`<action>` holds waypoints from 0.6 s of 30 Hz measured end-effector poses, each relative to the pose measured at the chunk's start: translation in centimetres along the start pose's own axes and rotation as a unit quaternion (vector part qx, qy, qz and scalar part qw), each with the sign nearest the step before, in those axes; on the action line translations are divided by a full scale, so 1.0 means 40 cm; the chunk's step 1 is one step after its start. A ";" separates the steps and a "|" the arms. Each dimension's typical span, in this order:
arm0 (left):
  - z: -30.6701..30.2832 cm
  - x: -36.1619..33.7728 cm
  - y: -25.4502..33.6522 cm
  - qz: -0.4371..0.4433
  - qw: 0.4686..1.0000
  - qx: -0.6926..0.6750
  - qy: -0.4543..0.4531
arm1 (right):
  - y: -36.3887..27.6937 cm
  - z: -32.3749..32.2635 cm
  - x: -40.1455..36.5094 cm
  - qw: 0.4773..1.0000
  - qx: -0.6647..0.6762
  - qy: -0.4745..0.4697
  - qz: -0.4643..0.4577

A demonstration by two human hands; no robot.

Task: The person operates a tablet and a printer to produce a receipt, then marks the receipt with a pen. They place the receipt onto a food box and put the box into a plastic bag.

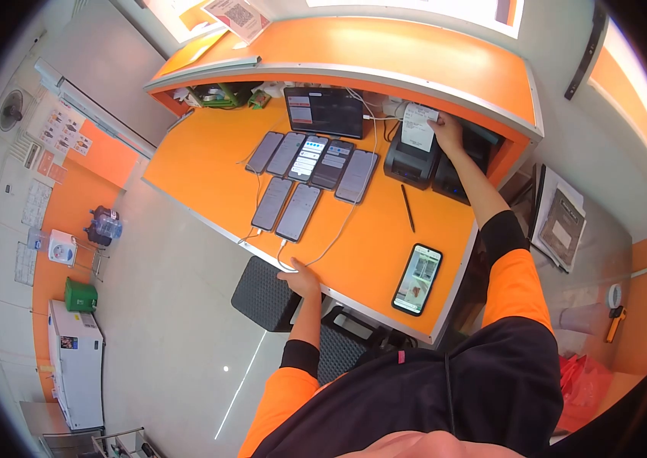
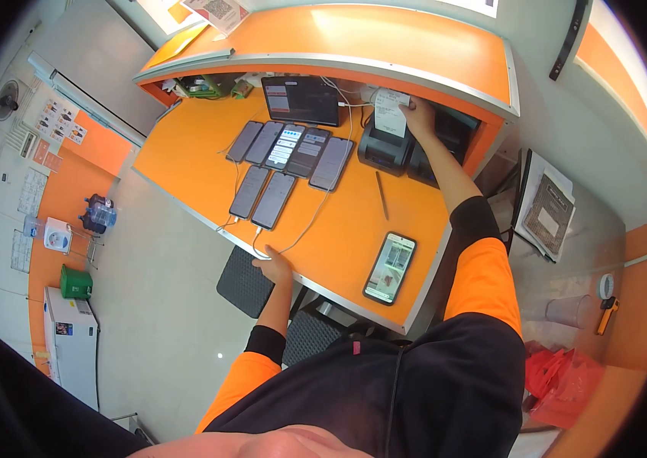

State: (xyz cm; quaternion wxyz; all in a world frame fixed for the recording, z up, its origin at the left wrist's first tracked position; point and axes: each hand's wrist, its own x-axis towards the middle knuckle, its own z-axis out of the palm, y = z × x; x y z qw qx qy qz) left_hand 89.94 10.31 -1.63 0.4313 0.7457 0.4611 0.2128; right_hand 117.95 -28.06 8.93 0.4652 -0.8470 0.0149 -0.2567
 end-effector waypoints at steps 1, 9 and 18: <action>0.000 0.001 0.000 -0.003 1.000 0.001 -0.001 | -0.009 -0.004 -0.002 1.000 0.004 0.004 -0.005; -0.003 -0.007 0.012 -0.009 0.999 0.029 0.013 | -0.096 -0.010 -0.039 0.997 -0.041 0.049 -0.040; -0.001 -0.009 0.015 -0.032 0.999 0.025 0.016 | -0.291 0.108 -0.162 0.936 -0.239 0.085 -0.244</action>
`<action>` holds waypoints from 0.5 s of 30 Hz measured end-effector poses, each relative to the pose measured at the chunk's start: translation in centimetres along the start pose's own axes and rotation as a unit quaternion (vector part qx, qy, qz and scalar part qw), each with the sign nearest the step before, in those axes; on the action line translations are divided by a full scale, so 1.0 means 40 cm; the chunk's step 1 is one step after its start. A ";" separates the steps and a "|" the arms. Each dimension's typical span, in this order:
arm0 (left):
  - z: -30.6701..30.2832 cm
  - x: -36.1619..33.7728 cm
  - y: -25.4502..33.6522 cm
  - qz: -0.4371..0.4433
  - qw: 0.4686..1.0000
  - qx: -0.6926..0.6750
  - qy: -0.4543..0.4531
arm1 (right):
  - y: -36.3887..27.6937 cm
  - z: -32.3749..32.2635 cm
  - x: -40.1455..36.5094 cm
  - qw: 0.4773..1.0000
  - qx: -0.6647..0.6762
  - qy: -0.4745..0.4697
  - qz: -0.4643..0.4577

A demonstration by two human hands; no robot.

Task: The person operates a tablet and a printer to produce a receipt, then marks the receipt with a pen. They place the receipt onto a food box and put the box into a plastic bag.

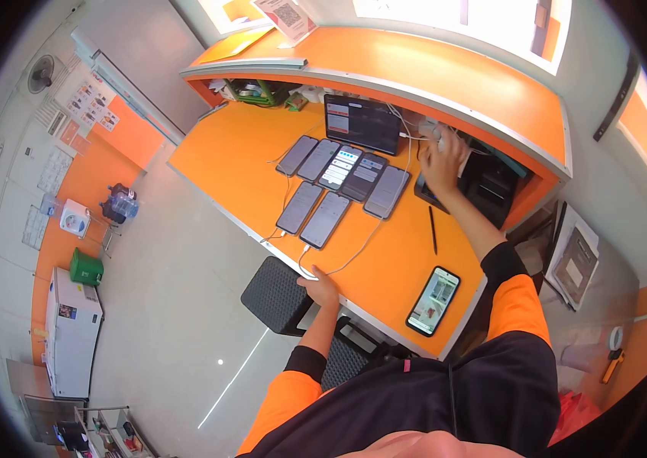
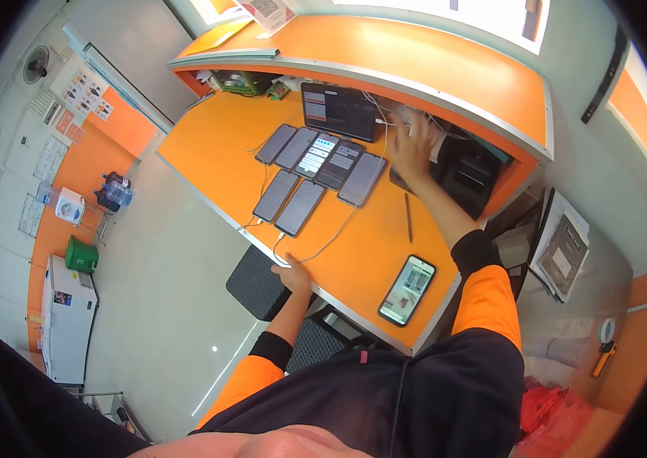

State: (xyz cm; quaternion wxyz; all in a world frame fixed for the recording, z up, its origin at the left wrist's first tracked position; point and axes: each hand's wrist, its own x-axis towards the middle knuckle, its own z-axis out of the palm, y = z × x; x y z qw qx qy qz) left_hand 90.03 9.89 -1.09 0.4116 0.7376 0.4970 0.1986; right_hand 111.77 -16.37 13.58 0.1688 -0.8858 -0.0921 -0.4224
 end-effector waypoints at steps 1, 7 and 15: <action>0.002 0.001 -0.001 -0.002 1.000 0.005 0.003 | -0.029 0.033 -0.010 0.998 0.018 -0.030 -0.050; 0.001 0.008 0.002 -0.007 1.000 0.014 0.011 | -0.166 0.263 0.013 0.966 -0.023 -0.229 -0.116; 0.005 0.012 0.016 -0.009 1.000 0.006 0.018 | -0.227 0.522 0.114 0.936 -0.120 -0.279 -0.179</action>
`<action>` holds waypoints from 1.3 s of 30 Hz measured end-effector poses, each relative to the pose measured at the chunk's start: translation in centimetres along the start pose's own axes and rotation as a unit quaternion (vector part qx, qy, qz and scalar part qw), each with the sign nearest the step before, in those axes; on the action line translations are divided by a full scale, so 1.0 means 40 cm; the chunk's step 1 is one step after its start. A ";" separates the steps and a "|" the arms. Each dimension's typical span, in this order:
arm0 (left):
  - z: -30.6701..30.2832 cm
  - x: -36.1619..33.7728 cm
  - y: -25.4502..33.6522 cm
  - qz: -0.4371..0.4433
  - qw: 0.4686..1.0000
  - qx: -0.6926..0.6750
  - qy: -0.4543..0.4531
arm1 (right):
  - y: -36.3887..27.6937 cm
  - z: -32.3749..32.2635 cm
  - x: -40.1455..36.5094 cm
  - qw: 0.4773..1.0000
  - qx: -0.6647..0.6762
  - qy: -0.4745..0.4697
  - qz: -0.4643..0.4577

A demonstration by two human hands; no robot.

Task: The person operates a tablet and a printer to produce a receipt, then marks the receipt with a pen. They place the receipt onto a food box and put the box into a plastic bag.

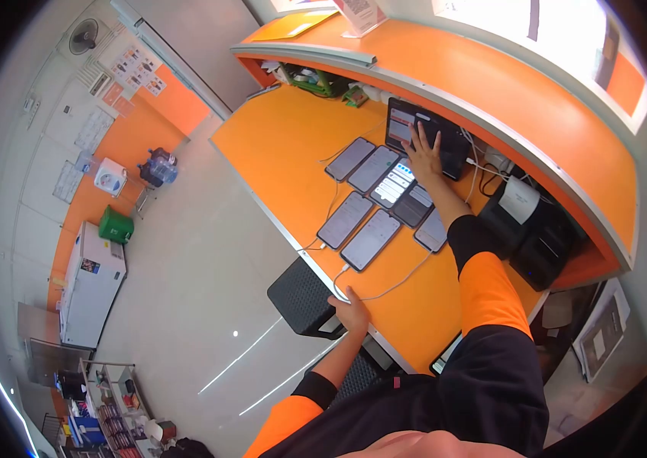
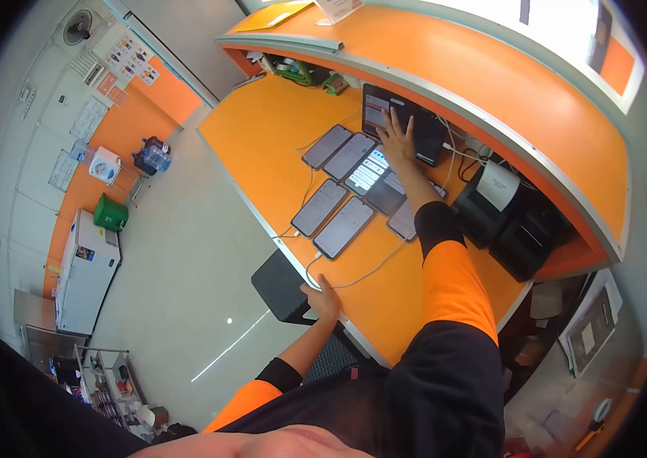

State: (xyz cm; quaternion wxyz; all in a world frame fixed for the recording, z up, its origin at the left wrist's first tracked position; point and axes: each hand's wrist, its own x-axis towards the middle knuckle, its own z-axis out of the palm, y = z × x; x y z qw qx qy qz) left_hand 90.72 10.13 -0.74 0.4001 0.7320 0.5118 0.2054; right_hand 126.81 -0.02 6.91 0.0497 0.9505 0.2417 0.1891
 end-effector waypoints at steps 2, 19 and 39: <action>-0.002 0.000 0.004 -0.023 1.000 0.010 -0.006 | 0.002 0.018 0.023 0.999 -0.036 -0.008 -0.020; -0.003 0.010 0.005 -0.025 0.999 0.035 -0.006 | 0.100 -0.183 -0.294 0.910 0.281 0.287 0.105; 0.095 -0.206 0.305 0.633 0.742 0.068 -0.209 | 0.291 -0.412 -0.613 0.834 0.516 0.168 0.099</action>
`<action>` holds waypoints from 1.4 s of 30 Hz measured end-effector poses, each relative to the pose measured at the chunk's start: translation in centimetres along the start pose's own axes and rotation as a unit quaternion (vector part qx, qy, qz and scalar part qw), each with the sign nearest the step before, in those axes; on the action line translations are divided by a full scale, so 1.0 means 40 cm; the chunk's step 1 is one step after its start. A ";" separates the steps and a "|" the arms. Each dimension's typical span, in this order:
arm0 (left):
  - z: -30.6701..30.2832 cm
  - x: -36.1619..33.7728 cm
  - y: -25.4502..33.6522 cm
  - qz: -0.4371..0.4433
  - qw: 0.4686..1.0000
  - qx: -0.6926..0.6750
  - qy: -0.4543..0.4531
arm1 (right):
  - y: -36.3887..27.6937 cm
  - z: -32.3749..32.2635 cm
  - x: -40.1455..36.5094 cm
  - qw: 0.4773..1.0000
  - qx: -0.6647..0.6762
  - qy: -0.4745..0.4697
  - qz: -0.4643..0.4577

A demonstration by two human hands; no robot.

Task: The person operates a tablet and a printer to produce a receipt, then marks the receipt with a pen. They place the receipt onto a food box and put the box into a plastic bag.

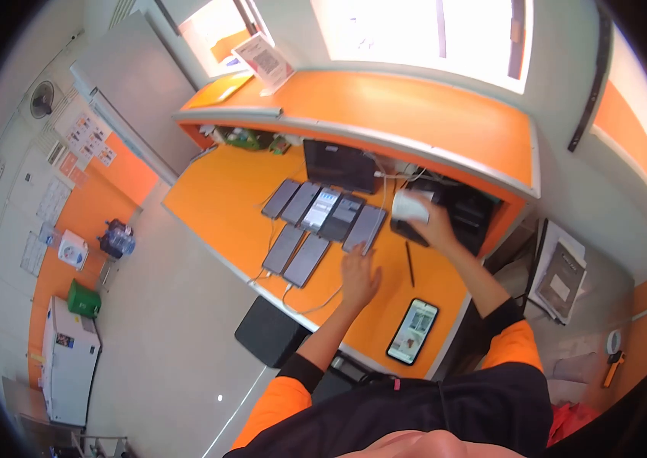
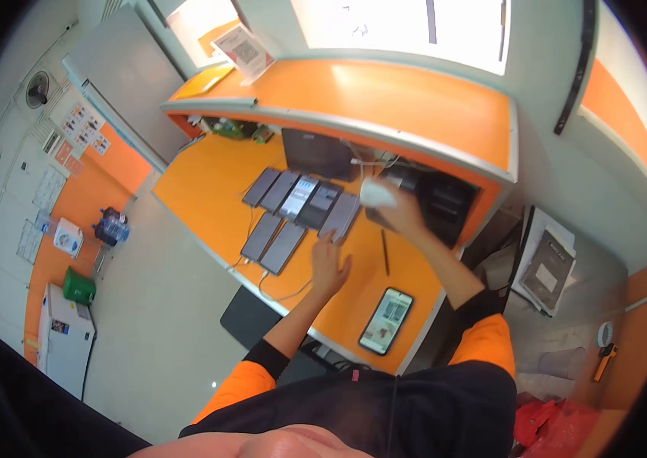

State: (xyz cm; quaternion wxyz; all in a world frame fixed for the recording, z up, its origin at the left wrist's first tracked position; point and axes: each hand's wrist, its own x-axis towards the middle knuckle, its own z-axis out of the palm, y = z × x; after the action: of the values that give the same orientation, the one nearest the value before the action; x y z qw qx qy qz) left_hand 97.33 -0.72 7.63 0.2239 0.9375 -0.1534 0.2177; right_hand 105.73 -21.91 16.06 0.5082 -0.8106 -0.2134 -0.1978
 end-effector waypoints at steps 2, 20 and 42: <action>0.039 0.122 0.082 0.019 0.991 0.038 -0.126 | -0.002 -0.039 -0.054 0.993 -0.112 -0.022 -0.033; 0.207 0.273 0.080 -0.018 0.941 0.124 -0.313 | -0.127 -0.140 -0.059 0.985 -0.053 0.157 -0.043; -0.017 0.258 0.165 0.174 0.902 -0.394 -0.017 | -0.181 -0.163 -0.249 0.981 -0.104 0.155 -0.053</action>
State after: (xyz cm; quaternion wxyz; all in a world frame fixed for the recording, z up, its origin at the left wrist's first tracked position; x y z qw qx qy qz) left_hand 103.39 -7.96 15.43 0.5305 0.7350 -0.3914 0.1590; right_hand 92.81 -26.43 18.71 0.4371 -0.8058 -0.1529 -0.3692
